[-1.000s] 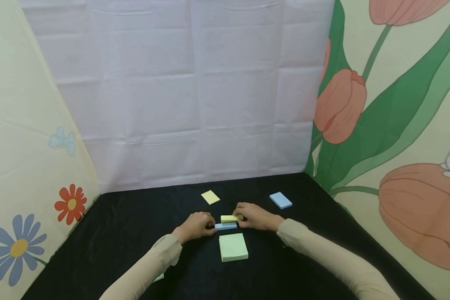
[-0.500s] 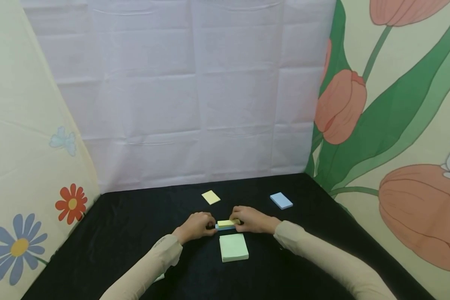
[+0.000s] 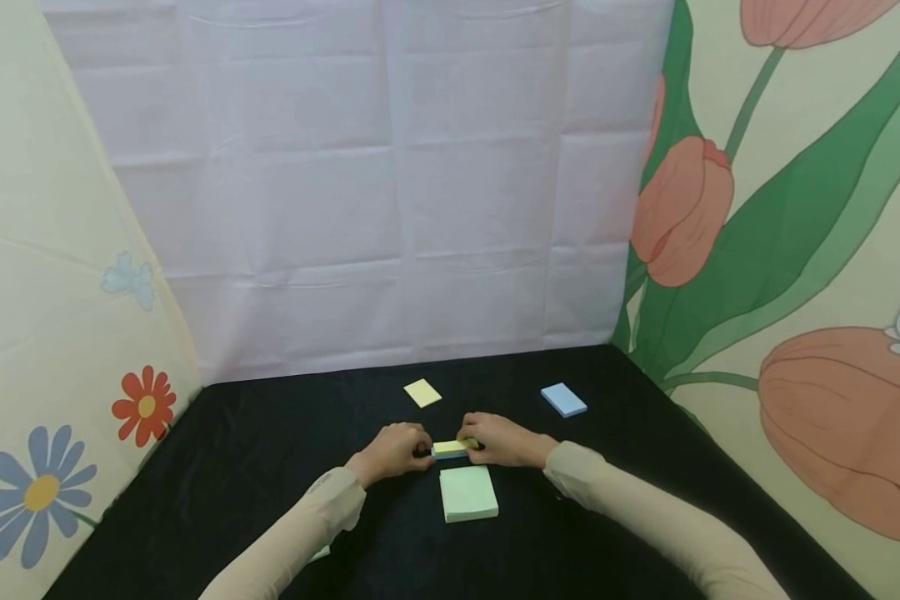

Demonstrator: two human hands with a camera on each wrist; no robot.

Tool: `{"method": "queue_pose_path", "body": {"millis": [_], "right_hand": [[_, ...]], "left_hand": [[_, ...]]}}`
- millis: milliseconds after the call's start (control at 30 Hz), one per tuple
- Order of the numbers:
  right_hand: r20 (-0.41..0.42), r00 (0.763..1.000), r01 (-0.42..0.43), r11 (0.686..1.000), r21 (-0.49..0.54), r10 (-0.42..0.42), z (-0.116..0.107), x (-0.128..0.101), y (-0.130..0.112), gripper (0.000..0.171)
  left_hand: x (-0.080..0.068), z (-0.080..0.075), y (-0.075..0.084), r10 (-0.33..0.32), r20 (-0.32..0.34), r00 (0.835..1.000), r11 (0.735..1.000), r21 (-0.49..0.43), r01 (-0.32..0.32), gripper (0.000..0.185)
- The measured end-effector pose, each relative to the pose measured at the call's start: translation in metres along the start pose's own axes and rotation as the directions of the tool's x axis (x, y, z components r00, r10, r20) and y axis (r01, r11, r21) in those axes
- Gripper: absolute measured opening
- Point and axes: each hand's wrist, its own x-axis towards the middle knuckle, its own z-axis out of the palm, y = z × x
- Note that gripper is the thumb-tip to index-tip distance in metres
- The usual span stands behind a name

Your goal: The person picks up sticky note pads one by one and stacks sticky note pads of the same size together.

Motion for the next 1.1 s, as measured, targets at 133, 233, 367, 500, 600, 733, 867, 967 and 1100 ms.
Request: {"method": "queue_pose_path", "body": {"millis": [133, 233, 367, 500, 600, 733, 867, 967, 1100], "right_hand": [[0.006, 1.000, -0.004, 1.000, 0.003, 0.004, 0.0002, 0.0005, -0.0004, 0.019], [0.009, 1.000, 0.004, 1.000, -0.001, -0.004, 0.0008, 0.0014, -0.0002, 0.018], [0.008, 1.000, 0.015, 1.000, -0.011, -0.015, 0.0006, 0.0024, -0.0007, 0.018], [0.001, 1.000, 0.028, 1.000, -0.013, -0.027, 0.0004, 0.0035, -0.0009, 0.018], [0.001, 0.999, 0.036, 0.999, -0.020, -0.036, 0.0013, 0.0042, -0.0005, 0.018], [0.007, 0.999, 0.031, 0.999, -0.024, -0.031, 0.0025, 0.0048, -0.0011, 0.018], [0.011, 1.000, 0.024, 1.000, -0.020, -0.024, 0.0032, 0.0056, -0.0021, 0.018], [0.016, 1.000, 0.019, 1.000, -0.010, -0.019, 0.0031, 0.0068, -0.0031, 0.018], [0.039, 0.999, 0.007, 1.000, -0.002, -0.007, 0.0016, 0.0099, -0.0039, 0.016]], "left_hand": [[-0.0001, -0.0004, 0.0003, 0.001, -0.004, 1.000, 1.000, -0.001, -0.001, 0.013], [-0.0004, -0.0003, -0.0001, 0.006, -0.005, 1.000, 1.000, -0.002, -0.006, 0.012], [-0.0006, 0.0006, -0.0013, 0.019, -0.015, 1.000, 1.000, -0.003, -0.020, 0.011], [-0.0003, 0.0013, -0.0016, 0.030, -0.026, 0.999, 1.000, -0.005, -0.030, 0.011], [-0.0004, 0.0017, -0.0015, 0.023, -0.021, 1.000, 1.000, -0.005, -0.023, 0.011], [-0.0006, 0.0019, -0.0014, 0.014, -0.017, 1.000, 1.000, 0.000, -0.014, 0.013], [-0.0009, 0.0018, -0.0007, 0.016, -0.028, 0.999, 1.000, -0.006, -0.017, 0.013], [-0.0011, 0.0018, -0.0002, 0.013, -0.033, 0.999, 1.000, -0.007, -0.013, 0.013], [-0.0011, 0.0023, -0.0007, 0.004, -0.032, 0.999, 1.000, 0.005, -0.004, 0.014]]}}
